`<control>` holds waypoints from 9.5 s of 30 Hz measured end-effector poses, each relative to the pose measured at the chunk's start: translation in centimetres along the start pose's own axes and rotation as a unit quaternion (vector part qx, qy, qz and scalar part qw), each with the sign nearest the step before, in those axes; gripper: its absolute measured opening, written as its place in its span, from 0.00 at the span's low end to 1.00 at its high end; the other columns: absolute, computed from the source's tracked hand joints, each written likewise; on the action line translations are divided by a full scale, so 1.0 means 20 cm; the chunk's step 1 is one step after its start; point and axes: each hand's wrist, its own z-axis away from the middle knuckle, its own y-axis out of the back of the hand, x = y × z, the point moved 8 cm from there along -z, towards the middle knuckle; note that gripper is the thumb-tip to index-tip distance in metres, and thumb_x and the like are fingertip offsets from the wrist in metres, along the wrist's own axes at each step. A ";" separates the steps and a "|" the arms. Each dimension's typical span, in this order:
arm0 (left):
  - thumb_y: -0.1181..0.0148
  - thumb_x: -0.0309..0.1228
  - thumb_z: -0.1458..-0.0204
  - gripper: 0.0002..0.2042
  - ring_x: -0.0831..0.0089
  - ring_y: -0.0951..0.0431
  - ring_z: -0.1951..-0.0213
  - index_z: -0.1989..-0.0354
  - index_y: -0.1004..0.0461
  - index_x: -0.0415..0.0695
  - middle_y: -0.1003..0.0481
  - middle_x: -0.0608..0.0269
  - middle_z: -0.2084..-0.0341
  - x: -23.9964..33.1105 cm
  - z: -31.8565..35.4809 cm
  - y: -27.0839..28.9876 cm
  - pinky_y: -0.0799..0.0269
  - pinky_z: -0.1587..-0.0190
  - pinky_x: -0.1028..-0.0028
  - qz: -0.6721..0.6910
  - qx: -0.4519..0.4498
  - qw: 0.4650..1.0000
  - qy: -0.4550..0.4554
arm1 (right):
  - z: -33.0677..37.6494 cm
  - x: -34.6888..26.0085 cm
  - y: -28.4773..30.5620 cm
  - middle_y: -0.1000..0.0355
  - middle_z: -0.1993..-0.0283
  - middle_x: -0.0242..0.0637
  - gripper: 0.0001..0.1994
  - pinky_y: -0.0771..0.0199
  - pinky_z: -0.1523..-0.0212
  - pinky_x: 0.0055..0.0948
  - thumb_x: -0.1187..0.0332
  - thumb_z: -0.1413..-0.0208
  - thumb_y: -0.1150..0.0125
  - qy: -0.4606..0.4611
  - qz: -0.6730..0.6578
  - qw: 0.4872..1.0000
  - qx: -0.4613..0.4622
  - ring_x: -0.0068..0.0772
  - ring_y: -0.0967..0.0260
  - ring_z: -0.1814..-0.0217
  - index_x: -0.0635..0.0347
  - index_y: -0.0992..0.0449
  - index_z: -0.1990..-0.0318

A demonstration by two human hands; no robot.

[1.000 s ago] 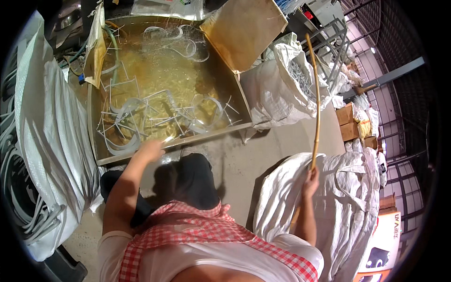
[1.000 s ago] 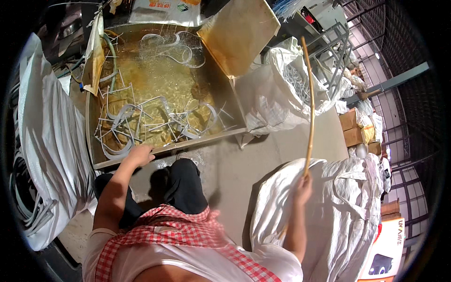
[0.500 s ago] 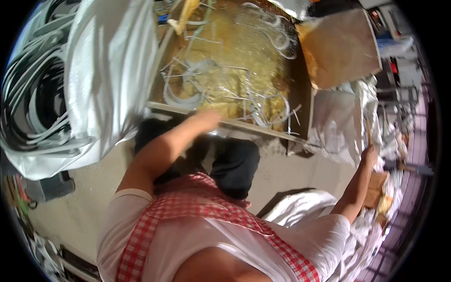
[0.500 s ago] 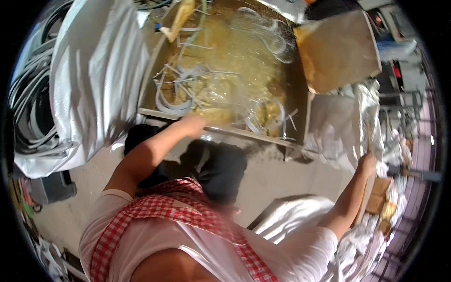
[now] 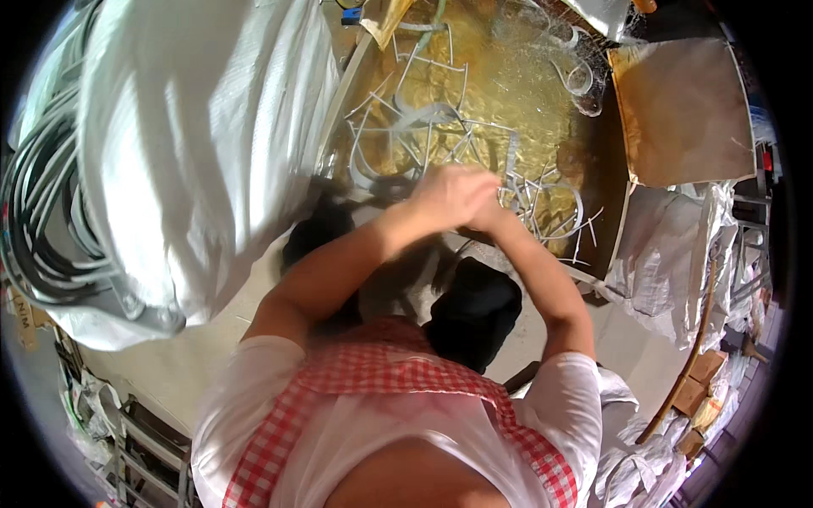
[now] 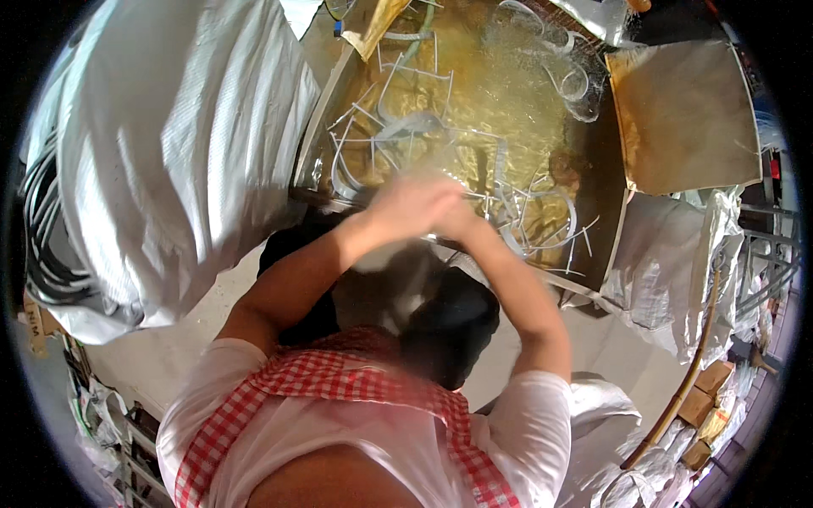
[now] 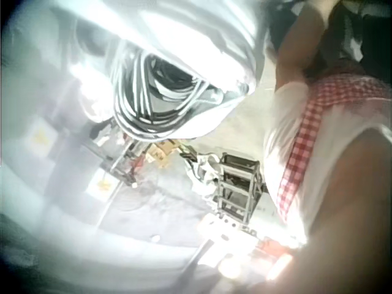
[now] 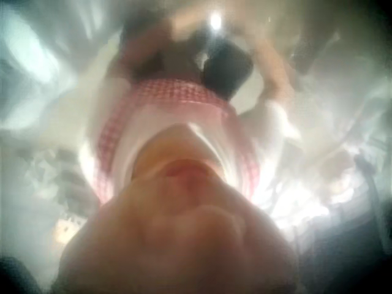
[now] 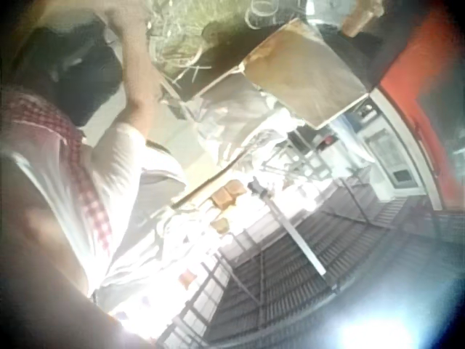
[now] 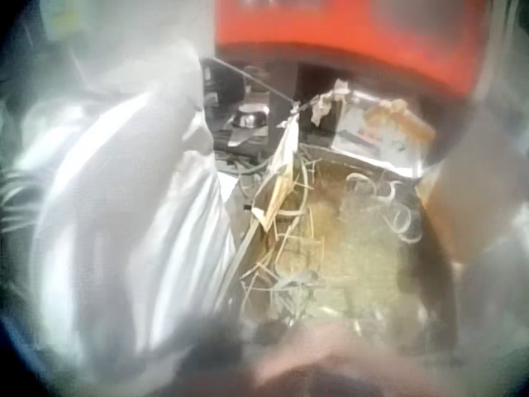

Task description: The person uses a wooden stick to stir curved plastic parts in a water-filled tank, then lifts the parts out by hand and places them into a white bag.

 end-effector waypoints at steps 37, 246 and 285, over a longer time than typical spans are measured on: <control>0.49 0.31 0.48 0.11 0.67 0.27 0.74 0.60 0.34 0.38 0.27 0.57 0.69 -0.70 0.04 0.15 0.31 0.70 0.68 0.502 0.253 0.693 0.452 | 0.14 0.46 0.60 0.30 0.71 0.34 0.05 0.34 0.66 0.28 0.77 0.52 0.47 -0.323 -0.115 0.878 0.333 0.32 0.34 0.71 0.60 0.31 0.66; 0.34 0.31 0.62 0.27 0.67 0.26 0.58 0.51 0.34 0.37 0.28 0.54 0.59 -0.04 -0.09 0.01 0.30 0.53 0.71 0.720 -0.195 0.642 0.178 | -0.43 0.10 0.64 0.29 0.64 0.47 0.11 0.32 0.61 0.35 0.72 0.54 0.46 -0.063 -0.034 0.995 0.073 0.46 0.29 0.63 0.57 0.28 0.60; 0.46 0.20 0.58 0.09 0.75 0.30 0.81 0.69 0.38 0.43 0.33 0.65 0.83 -0.65 -0.04 0.07 0.30 0.81 0.77 0.614 0.339 0.615 0.359 | -0.20 0.18 0.41 0.34 0.72 0.29 0.31 0.35 0.55 0.37 0.49 0.53 0.41 -0.153 -0.734 0.641 0.164 0.26 0.38 0.73 0.57 0.39 0.44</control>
